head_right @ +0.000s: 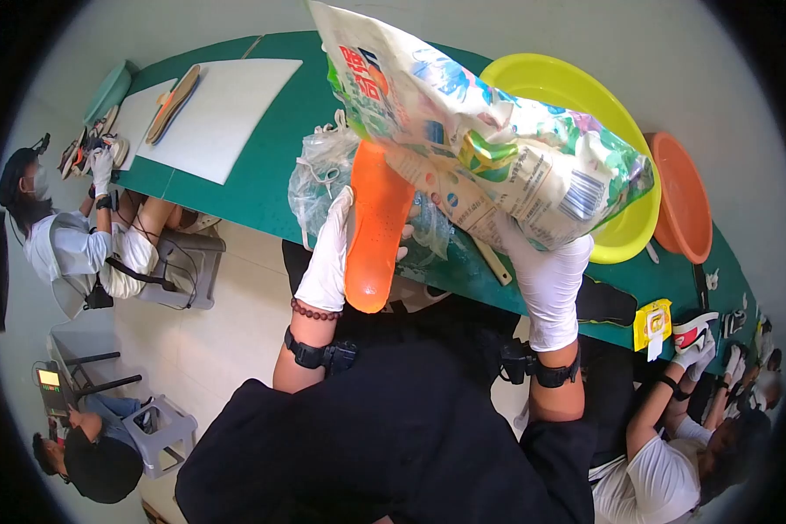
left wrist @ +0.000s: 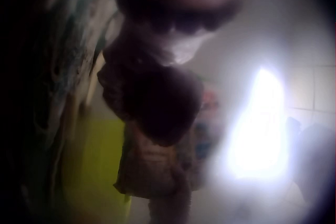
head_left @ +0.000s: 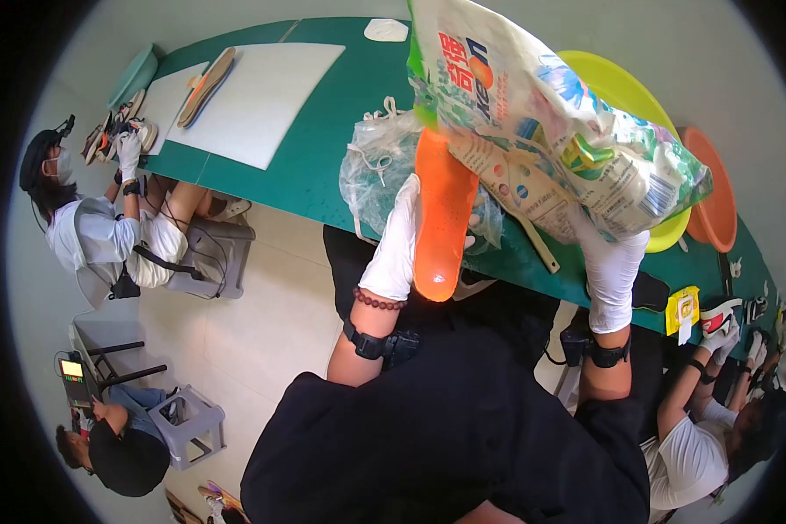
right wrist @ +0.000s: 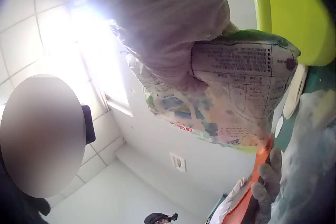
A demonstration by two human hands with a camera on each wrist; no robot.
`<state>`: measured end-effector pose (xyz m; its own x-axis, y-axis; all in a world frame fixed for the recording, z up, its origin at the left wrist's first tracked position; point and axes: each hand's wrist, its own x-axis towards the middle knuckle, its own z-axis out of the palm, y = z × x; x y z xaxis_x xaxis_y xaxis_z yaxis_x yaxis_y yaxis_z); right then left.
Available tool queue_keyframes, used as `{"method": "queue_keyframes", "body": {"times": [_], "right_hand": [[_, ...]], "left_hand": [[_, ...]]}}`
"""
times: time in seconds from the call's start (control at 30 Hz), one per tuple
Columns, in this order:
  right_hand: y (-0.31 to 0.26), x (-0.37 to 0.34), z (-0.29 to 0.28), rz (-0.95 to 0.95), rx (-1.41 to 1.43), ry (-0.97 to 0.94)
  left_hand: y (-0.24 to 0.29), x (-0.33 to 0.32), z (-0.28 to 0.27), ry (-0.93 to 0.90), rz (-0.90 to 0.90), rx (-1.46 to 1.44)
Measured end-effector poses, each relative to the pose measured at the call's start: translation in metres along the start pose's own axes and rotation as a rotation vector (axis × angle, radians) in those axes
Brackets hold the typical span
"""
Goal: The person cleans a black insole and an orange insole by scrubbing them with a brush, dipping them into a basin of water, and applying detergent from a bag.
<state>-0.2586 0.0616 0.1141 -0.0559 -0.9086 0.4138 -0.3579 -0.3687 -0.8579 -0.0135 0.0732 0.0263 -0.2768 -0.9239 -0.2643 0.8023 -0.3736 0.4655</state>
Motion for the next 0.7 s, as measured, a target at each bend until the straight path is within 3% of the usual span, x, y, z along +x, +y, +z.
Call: {"method": "queue_keyframes", "body": {"times": [0.47,0.67,0.7], "right_hand": [[0.014,-0.013,-0.017,0.044,-0.07,0.025],[0.023,-0.018,-0.021,-0.009,-0.026,0.051],[0.026,-0.016,-0.024,-0.079,-0.119,0.014]], "left_hand": [[-0.003,0.0,0.004,0.042,-0.054,-0.059],[-0.003,0.008,-0.004,-0.002,-0.006,0.002],[-0.003,0.009,-0.004,-0.021,-0.002,0.017]]}}
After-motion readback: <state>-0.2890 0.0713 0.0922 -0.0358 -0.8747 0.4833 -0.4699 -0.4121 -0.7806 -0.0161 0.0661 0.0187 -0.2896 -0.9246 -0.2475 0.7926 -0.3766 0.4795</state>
